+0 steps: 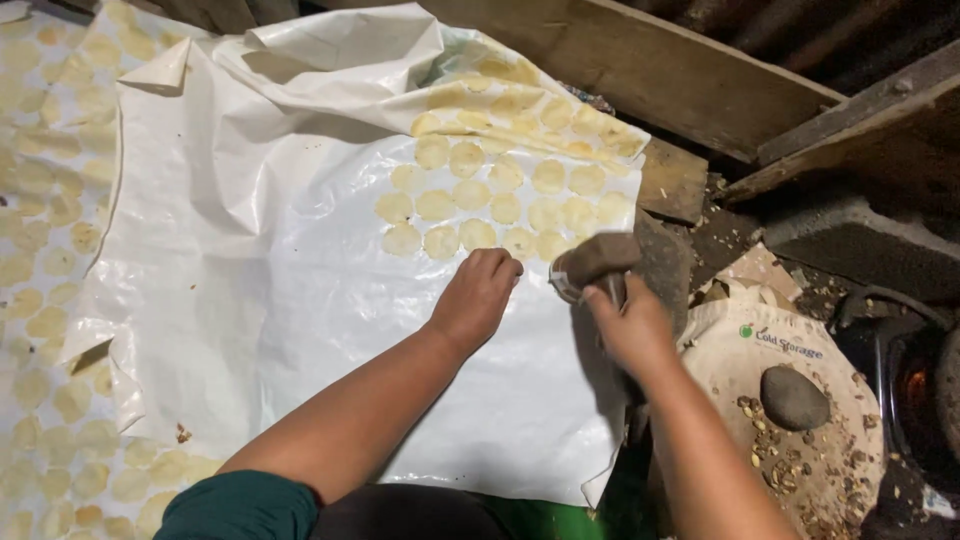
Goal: Cracking seeds with a stone, flattening small dough circles with a wooden mallet, and stirring a pan on a stove.
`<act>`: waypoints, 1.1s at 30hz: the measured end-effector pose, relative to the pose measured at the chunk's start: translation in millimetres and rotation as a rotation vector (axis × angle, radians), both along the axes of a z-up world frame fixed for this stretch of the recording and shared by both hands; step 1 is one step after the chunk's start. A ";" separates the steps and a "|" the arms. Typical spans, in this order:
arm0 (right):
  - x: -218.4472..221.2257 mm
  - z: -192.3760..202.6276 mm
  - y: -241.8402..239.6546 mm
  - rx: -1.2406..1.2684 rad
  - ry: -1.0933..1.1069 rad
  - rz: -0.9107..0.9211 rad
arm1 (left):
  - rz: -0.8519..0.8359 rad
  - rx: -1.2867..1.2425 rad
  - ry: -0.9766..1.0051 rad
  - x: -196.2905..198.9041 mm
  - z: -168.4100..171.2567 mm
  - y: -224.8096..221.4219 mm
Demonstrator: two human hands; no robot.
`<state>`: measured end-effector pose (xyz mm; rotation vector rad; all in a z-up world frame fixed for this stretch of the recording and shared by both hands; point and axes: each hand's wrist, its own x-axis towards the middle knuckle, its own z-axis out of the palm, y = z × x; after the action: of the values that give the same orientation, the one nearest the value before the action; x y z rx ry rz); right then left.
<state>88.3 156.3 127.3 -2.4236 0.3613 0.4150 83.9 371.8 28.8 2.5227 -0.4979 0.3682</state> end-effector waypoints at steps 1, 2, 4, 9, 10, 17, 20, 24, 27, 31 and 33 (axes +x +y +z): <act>7.3 17.1 -2.8 -0.045 -0.008 0.035 | -0.022 -0.016 0.012 1.5 -0.5 -1.5; 4.3 34.6 1.4 -0.043 -0.018 0.035 | -0.021 -0.013 0.002 4.9 -0.4 -0.4; -10.2 67.1 10.5 -0.070 -0.254 -0.038 | -0.070 -0.073 0.076 -0.6 -3.2 2.4; -26.1 15.8 12.0 -0.050 -0.467 -0.043 | -0.105 -0.048 0.116 1.7 14.7 8.5; -33.9 -3.7 19.0 -0.114 -0.336 -0.009 | -0.065 -0.057 0.123 -3.7 8.1 9.0; -3.6 11.1 -7.2 -0.186 -0.002 0.140 | 0.035 -0.078 -0.010 -7.6 -6.3 8.1; -9.7 25.8 2.6 -0.057 -0.110 0.094 | 0.060 -0.099 0.000 -10.0 -5.1 10.4; -24.8 -3.2 20.5 -0.068 -0.149 0.049 | 0.027 -0.108 0.006 -1.5 8.9 6.6; -20.5 -9.8 11.7 -0.063 -0.094 0.031 | -0.002 -0.138 0.038 1.6 3.3 -8.2; -27.8 52.0 17.5 -0.051 -0.204 -0.047 | -0.024 -0.143 0.045 11.6 -5.5 -36.5; -40.5 83.4 5.2 0.106 -0.375 -0.039 | 0.011 -0.185 0.037 9.9 7.4 -41.9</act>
<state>47.7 161.4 210.7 -2.3224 0.2148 -0.0408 93.8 330.0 36.1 2.3495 -0.4166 0.3545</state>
